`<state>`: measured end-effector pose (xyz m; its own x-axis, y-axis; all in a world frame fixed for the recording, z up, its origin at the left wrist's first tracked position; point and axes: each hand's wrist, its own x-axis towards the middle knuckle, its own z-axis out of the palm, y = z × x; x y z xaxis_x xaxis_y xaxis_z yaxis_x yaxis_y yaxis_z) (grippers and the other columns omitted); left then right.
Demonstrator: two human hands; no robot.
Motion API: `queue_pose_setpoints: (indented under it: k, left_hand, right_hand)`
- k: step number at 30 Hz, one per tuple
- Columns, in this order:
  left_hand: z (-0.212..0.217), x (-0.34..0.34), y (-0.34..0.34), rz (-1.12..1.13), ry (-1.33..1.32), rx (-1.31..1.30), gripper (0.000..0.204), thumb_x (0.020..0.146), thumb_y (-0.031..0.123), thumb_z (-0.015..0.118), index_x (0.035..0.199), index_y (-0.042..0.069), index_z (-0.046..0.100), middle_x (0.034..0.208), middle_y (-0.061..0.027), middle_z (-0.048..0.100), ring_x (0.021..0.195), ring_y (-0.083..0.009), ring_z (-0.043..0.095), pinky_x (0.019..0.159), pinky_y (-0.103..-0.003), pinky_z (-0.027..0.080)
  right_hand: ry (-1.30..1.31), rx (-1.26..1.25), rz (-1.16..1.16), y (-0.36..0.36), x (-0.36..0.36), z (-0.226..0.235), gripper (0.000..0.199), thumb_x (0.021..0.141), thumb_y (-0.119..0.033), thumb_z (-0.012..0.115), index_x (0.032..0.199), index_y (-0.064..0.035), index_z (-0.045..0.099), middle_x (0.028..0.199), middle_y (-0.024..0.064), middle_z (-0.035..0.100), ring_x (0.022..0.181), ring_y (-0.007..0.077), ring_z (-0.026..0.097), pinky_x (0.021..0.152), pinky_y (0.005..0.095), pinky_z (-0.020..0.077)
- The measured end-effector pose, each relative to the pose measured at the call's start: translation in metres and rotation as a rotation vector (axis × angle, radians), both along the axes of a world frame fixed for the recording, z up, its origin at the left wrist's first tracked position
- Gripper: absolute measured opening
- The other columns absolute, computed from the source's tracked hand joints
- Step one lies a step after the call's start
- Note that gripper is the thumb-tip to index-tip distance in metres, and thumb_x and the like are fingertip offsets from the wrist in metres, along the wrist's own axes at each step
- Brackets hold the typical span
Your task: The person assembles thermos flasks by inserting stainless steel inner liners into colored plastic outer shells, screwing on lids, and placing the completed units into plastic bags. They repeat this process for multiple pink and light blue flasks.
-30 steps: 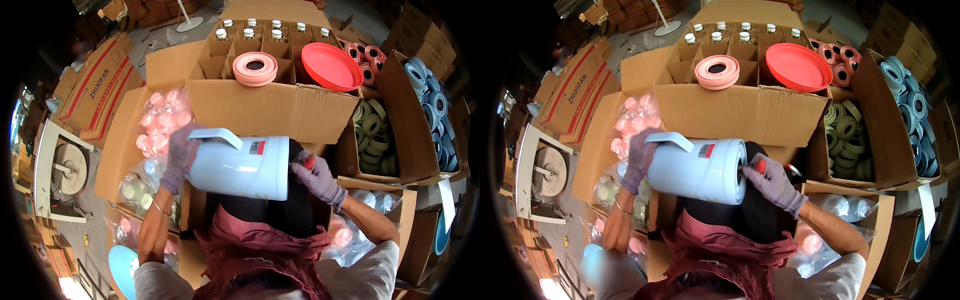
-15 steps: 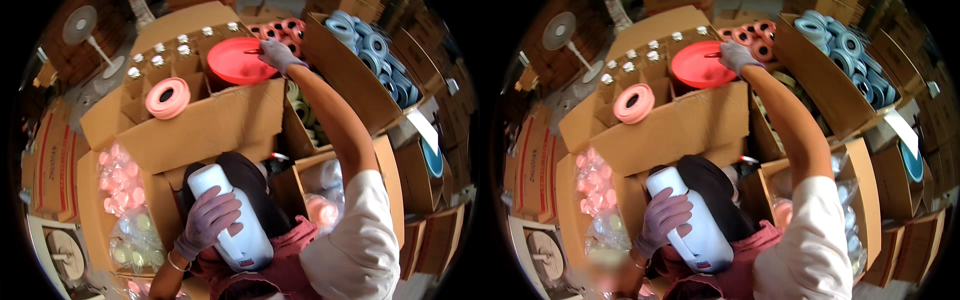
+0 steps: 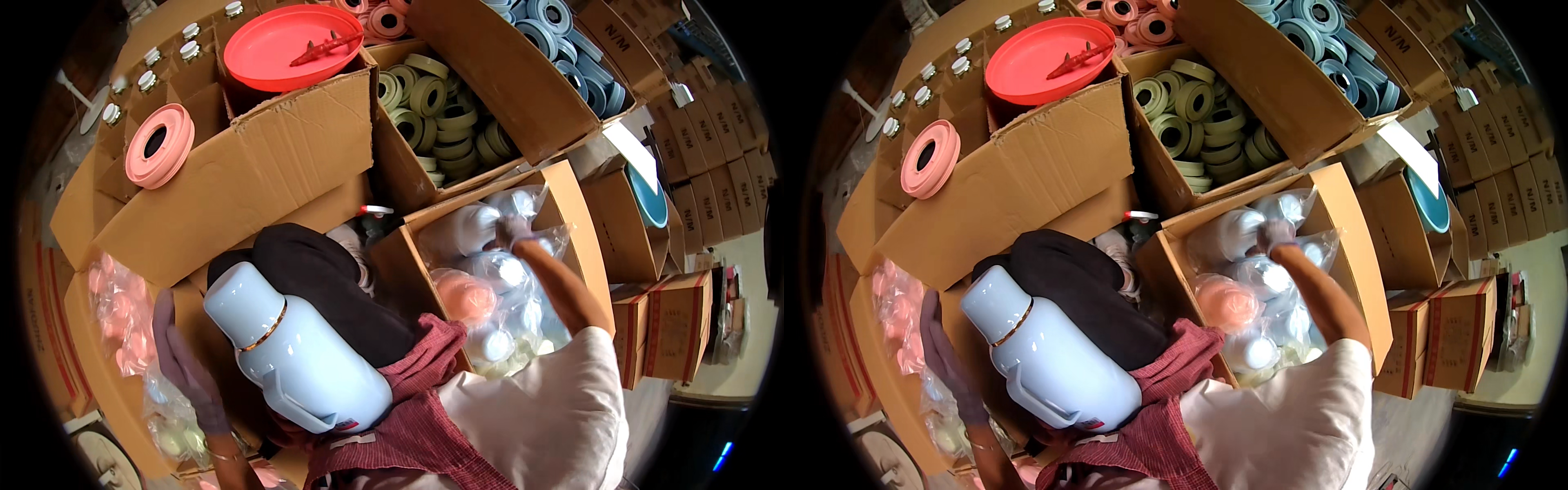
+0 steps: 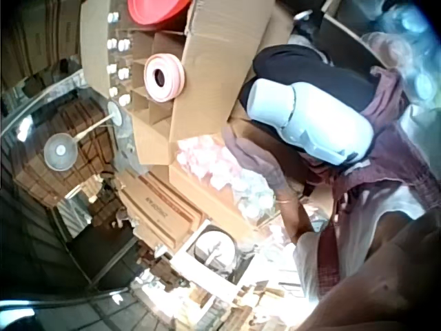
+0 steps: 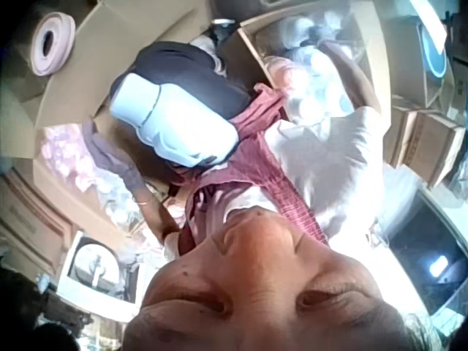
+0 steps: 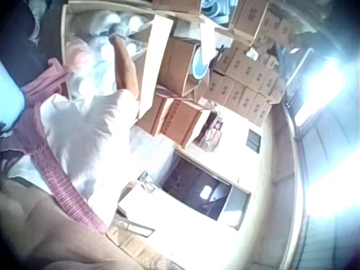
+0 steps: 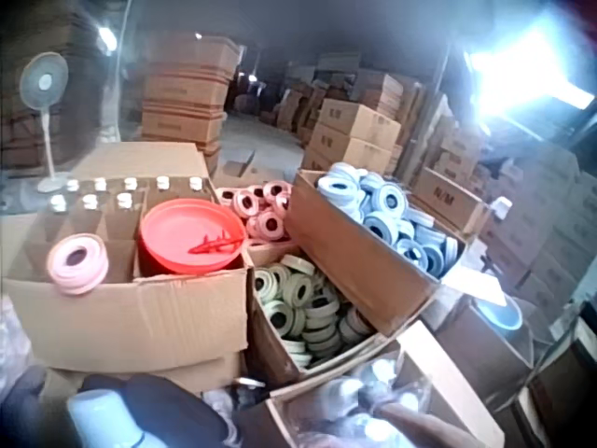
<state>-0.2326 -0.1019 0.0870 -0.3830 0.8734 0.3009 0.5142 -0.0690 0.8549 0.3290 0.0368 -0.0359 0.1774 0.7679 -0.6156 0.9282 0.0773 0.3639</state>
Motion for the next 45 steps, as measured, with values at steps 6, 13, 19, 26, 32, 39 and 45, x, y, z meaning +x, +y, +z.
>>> queue_pose_setpoints:
  k: [6, 13, 19, 26, 32, 39, 45]
  left_hand:
    - [0.031, 0.01, 0.04, -0.191, 0.155, 0.026, 0.03, 0.102, 0.008, 0.043, 0.122, -0.007, 0.059, 0.129, -0.0168, 0.06, 0.125, -0.0273, 0.053, 0.11, -0.039, 0.037]
    - [0.048, 0.029, 0.095, -0.496, 0.055, -0.01, 0.029, 0.098, 0.014, 0.054, 0.12, -0.002, 0.063, 0.124, -0.0139, 0.063, 0.116, -0.0239, 0.059, 0.103, -0.035, 0.043]
    - [0.052, 0.041, 0.118, -0.771, 0.142, 0.063, 0.094, 0.074, 0.038, 0.083, 0.149, 0.004, 0.037, 0.154, -0.016, 0.036, 0.144, -0.0317, 0.032, 0.117, -0.042, 0.026]
    - [0.031, 0.041, 0.182, -0.458, 0.29, 0.284, 0.061, 0.078, 0.019, 0.077, 0.131, 0.003, 0.054, 0.13, -0.0126, 0.056, 0.118, -0.024, 0.053, 0.097, -0.037, 0.043]
    - [0.02, 0.045, 0.203, -0.271, -0.143, 0.182, 0.021, 0.088, 0.014, 0.065, 0.103, 0.0, 0.067, 0.088, -0.0113, 0.068, 0.084, -0.0229, 0.065, 0.078, -0.034, 0.051]
    - [-0.019, 0.008, 0.164, -0.415, -0.475, -0.003, 0.018, 0.09, 0.006, 0.058, 0.106, 0.0, 0.065, 0.089, -0.003, 0.062, 0.076, -0.009, 0.056, 0.069, -0.028, 0.048]
    - [-0.078, -0.016, 0.099, -0.125, 0.062, 0.333, 0.037, 0.082, -0.002, 0.064, 0.118, 0.0, 0.058, 0.108, -0.0085, 0.065, 0.101, -0.0237, 0.064, 0.09, -0.033, 0.052]
  right_hand:
    - [0.456, 0.161, -0.119, 0.011, 0.06, 0.01, 0.027, 0.082, -0.028, 0.066, 0.087, -0.0023, 0.073, 0.074, 0.0167, 0.071, 0.076, 0.0279, 0.072, 0.071, 0.0407, 0.0565]
    - [1.871, -0.234, -0.034, 0.114, -0.146, 0.185, 0.019, 0.096, -0.023, 0.063, 0.097, -0.0035, 0.062, 0.086, 0.005, 0.064, 0.077, 0.0132, 0.062, 0.071, 0.0278, 0.051]
    - [2.524, -0.587, -0.34, 0.199, -0.383, 0.257, 0.025, 0.097, -0.027, 0.061, 0.105, -0.0042, 0.061, 0.096, 0.0087, 0.07, 0.084, 0.0218, 0.068, 0.081, 0.0384, 0.0569]
    - [2.677, -0.489, -0.341, 0.277, -0.451, 0.283, 0.041, 0.092, -0.035, 0.065, 0.116, -0.0012, 0.061, 0.109, 0.017, 0.066, 0.096, 0.0286, 0.066, 0.087, 0.0435, 0.0554]
    - [1.385, 1.315, 0.803, 0.115, -0.39, 0.233, 0.097, 0.071, -0.05, 0.075, 0.143, 0.0034, 0.038, 0.141, 0.0254, 0.042, 0.133, 0.0374, 0.04, 0.106, 0.0445, 0.0371]
    - [0.834, 1.097, 0.444, 0.096, -0.308, 0.081, 0.045, 0.079, -0.023, 0.065, 0.121, -0.008, 0.06, 0.113, 0.0169, 0.062, 0.107, 0.0345, 0.058, 0.098, 0.0462, 0.041]
    - [0.946, 1.002, 0.356, 0.102, -0.322, -0.017, 0.024, 0.083, -0.02, 0.059, 0.102, -0.0086, 0.068, 0.096, 0.017, 0.067, 0.093, 0.0372, 0.063, 0.088, 0.0485, 0.0478]
